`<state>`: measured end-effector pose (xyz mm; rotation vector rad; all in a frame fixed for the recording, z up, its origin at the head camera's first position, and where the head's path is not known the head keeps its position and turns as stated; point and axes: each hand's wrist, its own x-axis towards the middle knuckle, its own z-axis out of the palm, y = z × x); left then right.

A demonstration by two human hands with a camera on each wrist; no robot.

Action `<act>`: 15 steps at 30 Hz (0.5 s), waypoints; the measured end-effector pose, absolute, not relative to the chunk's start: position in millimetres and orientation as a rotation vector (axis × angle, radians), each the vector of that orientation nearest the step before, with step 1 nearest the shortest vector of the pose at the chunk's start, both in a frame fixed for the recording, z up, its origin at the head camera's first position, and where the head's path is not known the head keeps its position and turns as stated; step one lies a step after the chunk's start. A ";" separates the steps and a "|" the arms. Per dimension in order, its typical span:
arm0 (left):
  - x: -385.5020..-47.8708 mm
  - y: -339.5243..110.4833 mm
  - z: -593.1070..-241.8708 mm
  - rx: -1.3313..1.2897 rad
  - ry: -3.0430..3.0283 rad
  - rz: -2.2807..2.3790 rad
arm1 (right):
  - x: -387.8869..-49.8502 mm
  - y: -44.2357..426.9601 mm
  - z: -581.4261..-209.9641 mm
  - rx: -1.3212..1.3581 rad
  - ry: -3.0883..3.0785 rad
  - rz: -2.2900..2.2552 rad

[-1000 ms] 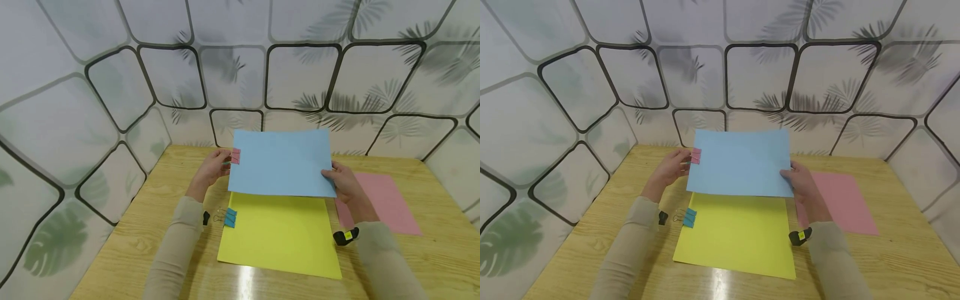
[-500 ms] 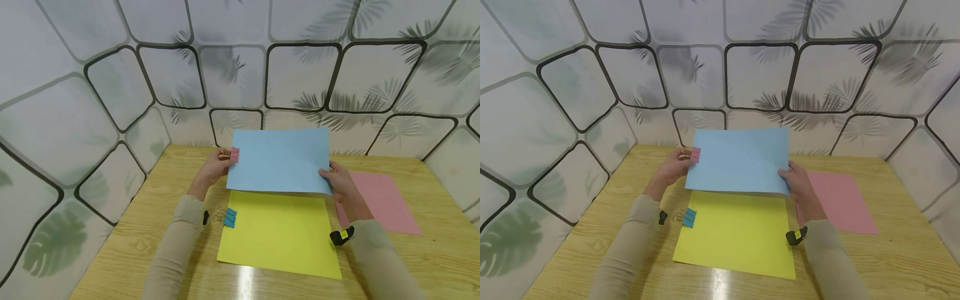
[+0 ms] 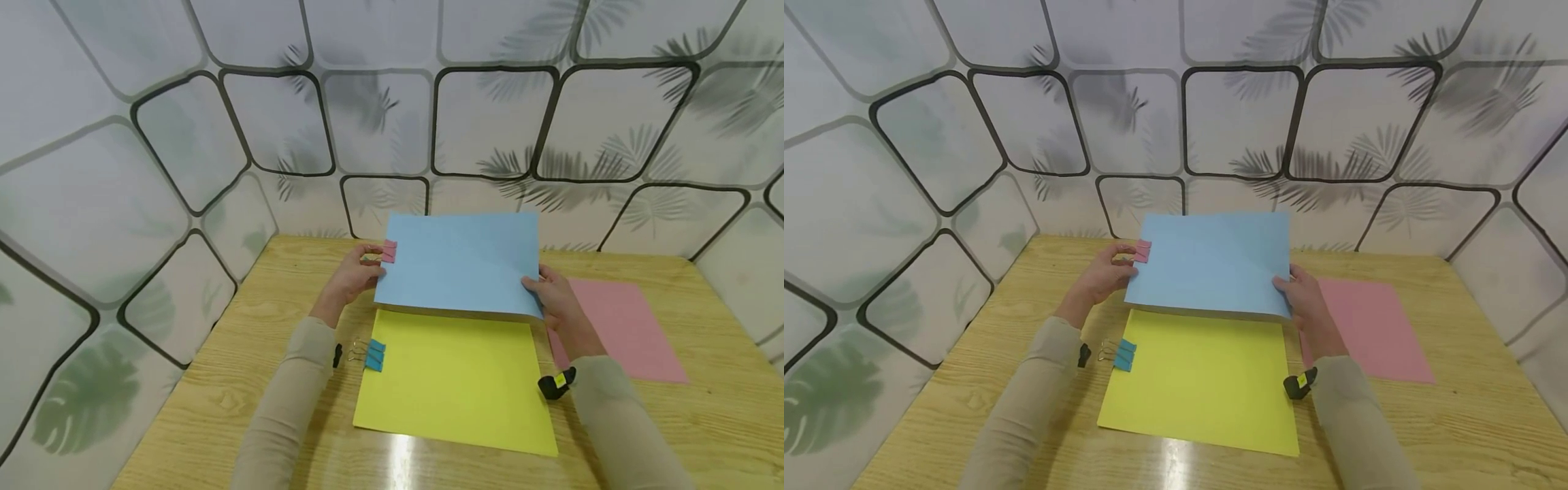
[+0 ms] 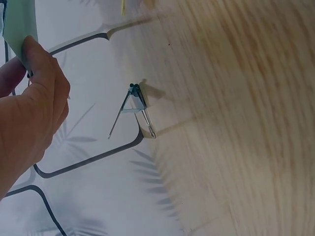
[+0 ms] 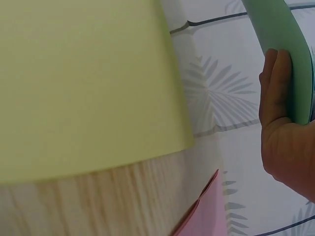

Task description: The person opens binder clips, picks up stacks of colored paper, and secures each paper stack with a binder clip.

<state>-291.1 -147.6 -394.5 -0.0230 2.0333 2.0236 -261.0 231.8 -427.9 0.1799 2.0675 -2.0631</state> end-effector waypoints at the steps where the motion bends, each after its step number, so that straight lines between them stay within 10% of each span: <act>1: -291.2 -147.1 -394.5 -0.025 2.047 2.010 | -261.3 232.1 -428.5 0.181 2.071 -2.060; 15: -296.8 -145.4 -407.5 -0.042 2.228 1.843 | -267.1 224.9 -430.0 0.223 2.216 -1.941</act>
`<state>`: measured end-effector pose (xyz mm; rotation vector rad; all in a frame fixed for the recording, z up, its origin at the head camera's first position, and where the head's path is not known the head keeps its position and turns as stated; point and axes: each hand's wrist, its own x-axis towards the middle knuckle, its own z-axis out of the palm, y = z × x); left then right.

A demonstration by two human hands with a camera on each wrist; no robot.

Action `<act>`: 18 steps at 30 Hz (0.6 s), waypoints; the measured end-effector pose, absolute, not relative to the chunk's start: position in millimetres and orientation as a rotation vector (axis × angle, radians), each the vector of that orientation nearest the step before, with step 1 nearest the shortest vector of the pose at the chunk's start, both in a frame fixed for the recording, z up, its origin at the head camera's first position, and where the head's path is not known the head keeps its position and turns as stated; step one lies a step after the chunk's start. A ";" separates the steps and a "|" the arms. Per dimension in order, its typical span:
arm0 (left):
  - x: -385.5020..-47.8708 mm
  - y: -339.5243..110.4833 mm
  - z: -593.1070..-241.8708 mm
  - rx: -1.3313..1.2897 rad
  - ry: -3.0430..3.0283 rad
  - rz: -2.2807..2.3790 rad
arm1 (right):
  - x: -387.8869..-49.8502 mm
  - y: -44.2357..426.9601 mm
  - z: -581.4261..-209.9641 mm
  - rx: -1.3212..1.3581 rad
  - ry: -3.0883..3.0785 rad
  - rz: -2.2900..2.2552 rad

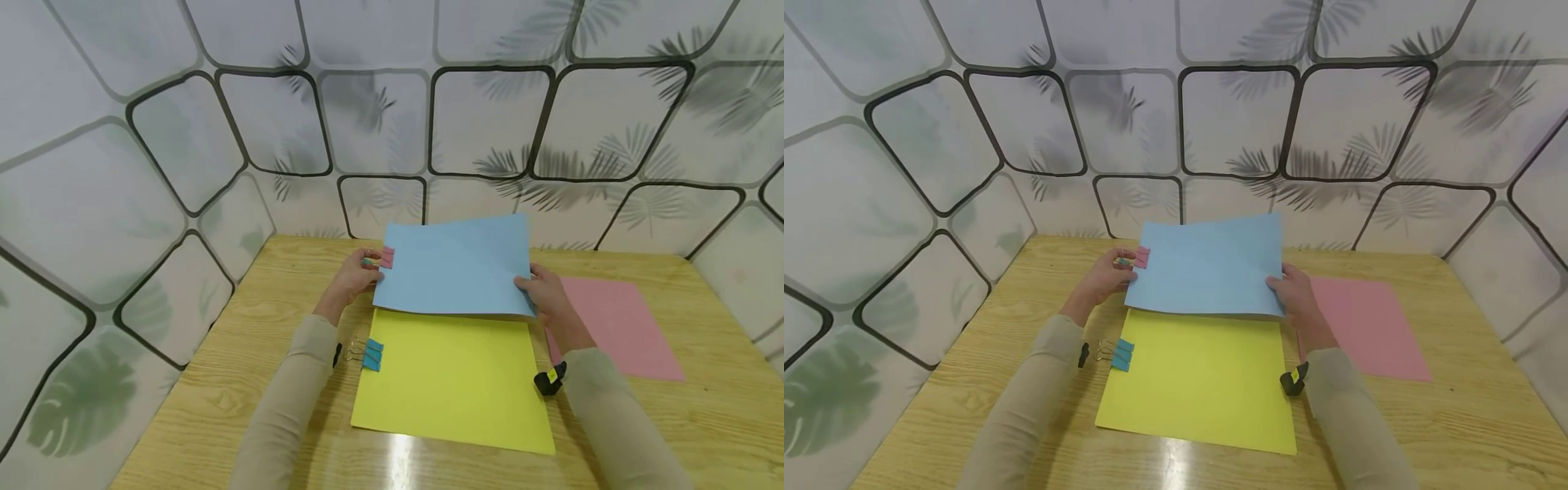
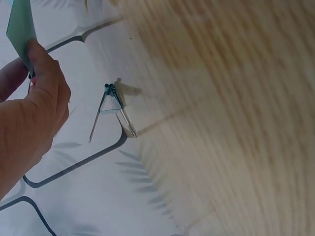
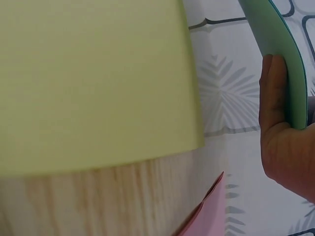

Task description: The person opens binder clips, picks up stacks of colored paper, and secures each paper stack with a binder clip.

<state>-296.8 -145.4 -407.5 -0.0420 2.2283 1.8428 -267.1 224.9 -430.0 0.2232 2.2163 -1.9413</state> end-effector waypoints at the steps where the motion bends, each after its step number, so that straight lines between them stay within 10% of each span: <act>1: -297.1 -144.9 -408.4 -0.039 2.243 1.832 | -268.2 224.1 -430.6 0.232 2.237 -1.922; 18: -305.7 -137.4 -419.9 -0.019 2.380 1.660 | -277.4 222.8 -439.4 0.273 2.278 -1.882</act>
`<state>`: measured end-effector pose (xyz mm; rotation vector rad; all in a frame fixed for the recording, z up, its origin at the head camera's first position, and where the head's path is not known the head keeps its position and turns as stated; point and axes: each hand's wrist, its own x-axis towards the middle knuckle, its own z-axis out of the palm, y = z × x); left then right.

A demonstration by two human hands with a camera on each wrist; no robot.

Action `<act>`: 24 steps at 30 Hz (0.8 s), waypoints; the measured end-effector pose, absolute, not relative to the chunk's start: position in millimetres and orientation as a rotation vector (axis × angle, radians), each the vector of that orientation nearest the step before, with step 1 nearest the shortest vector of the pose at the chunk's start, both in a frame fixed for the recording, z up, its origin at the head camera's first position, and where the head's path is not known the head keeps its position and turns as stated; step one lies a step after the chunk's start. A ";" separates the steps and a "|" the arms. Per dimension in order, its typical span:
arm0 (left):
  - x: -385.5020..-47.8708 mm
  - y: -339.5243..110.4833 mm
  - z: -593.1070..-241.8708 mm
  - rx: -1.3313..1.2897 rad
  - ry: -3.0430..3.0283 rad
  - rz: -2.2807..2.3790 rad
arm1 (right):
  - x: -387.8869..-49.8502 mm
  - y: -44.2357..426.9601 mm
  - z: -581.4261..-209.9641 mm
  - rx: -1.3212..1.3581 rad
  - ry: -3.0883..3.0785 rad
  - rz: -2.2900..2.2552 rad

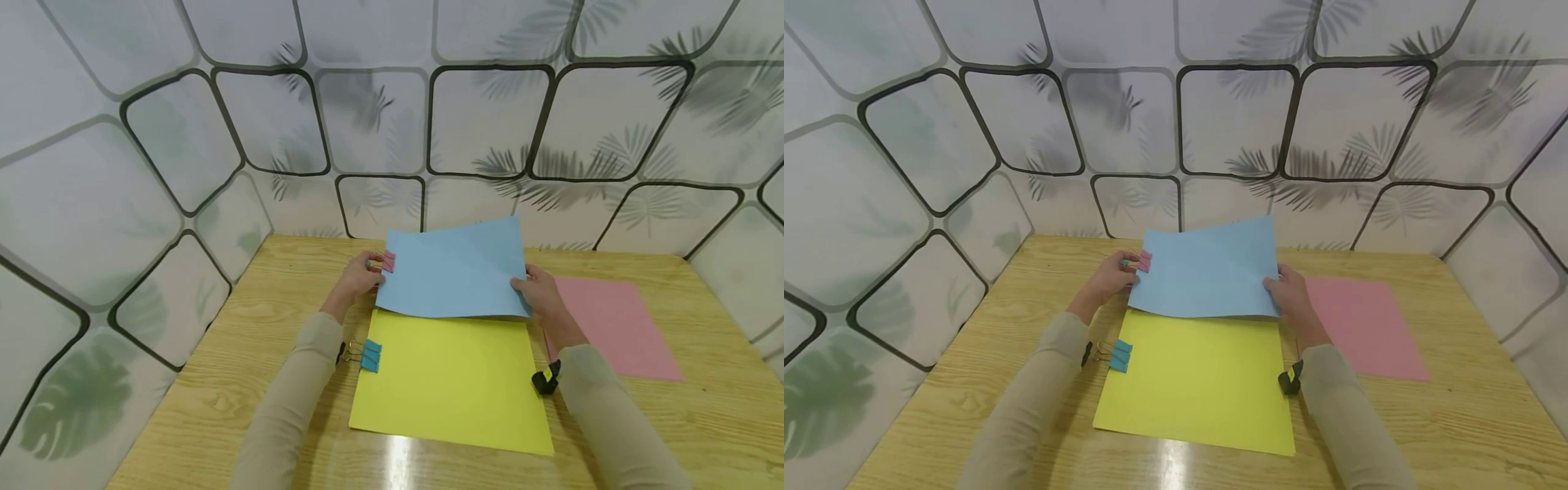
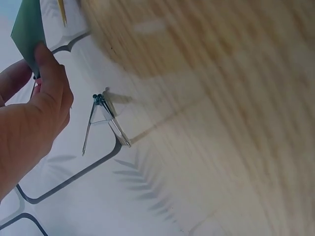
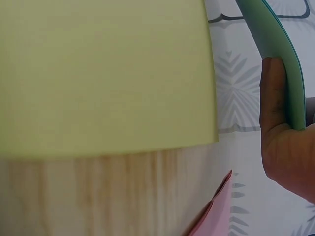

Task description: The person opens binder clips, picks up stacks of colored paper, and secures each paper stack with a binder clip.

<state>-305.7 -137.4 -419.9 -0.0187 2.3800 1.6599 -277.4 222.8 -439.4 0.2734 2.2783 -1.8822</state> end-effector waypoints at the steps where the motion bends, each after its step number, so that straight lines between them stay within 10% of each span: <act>1: -306.7 -136.6 -420.5 -0.011 2.398 1.640 | -278.1 223.1 -439.9 0.270 2.293 -1.870; 24: -316.6 -129.0 -429.9 0.096 2.616 1.440 | -283.8 221.2 -440.9 0.238 2.344 -1.801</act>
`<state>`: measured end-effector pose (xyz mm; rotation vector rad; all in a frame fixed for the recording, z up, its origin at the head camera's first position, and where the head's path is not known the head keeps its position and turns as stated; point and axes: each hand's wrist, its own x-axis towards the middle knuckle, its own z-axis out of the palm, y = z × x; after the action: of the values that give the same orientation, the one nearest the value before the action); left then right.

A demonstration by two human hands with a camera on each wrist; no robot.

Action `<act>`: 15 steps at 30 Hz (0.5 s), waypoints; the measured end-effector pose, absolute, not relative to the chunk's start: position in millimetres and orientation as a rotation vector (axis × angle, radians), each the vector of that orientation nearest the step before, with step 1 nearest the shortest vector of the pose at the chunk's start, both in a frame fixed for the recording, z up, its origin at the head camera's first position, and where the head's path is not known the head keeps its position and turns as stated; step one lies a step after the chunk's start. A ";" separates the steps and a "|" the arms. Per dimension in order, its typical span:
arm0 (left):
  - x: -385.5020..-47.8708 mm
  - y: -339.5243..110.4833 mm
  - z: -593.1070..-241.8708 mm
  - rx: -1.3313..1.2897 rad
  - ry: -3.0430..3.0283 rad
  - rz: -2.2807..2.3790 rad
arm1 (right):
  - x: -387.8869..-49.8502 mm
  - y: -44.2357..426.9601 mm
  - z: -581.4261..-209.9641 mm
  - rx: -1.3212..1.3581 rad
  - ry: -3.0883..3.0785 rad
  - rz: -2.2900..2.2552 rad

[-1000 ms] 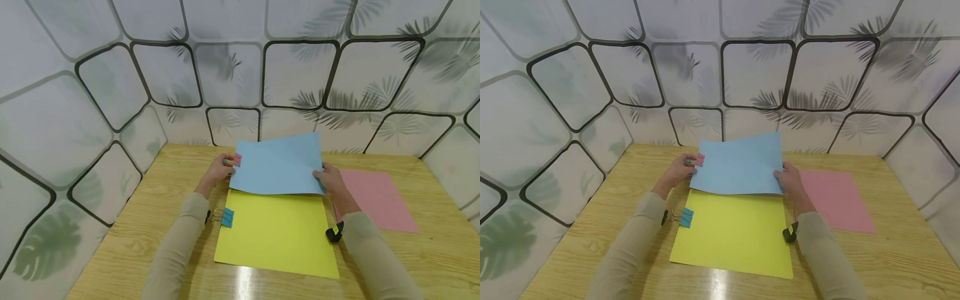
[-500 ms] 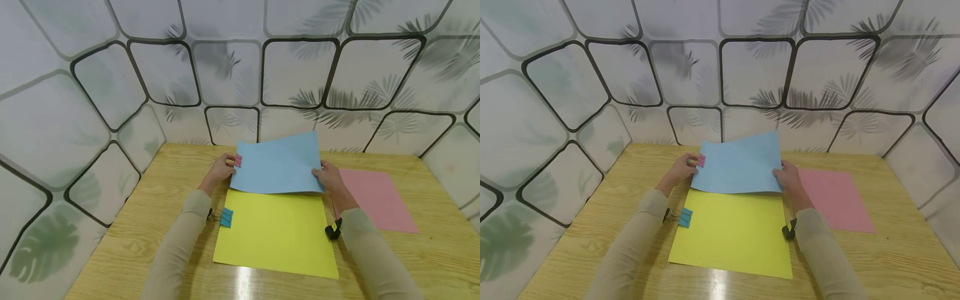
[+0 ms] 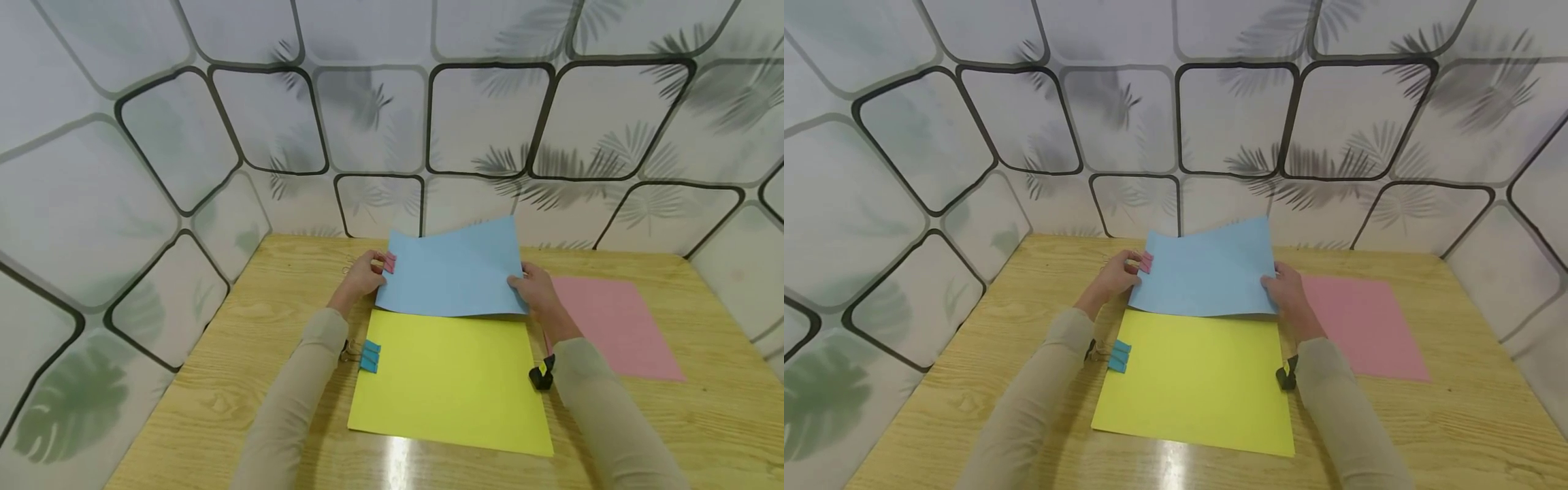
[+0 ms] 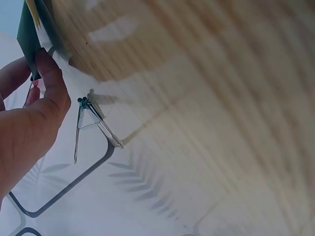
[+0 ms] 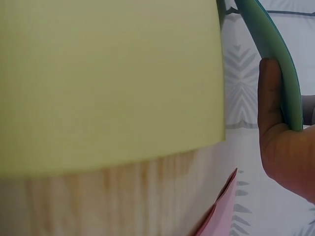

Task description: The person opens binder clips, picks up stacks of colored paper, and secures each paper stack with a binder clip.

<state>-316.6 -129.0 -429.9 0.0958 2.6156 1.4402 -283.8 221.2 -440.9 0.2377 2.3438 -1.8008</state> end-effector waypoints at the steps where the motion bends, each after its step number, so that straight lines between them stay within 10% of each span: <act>1: -316.7 -129.0 -430.2 0.099 2.622 1.434 | -283.9 220.6 -441.2 0.236 2.349 -1.796; 15: -316.0 -127.9 -430.4 0.117 2.653 1.345 | -293.3 216.7 -448.7 0.191 2.598 -1.537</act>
<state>-316.0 -127.9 -430.4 0.1166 2.6526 1.3454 -293.3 216.7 -448.7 0.1906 2.5982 -1.5371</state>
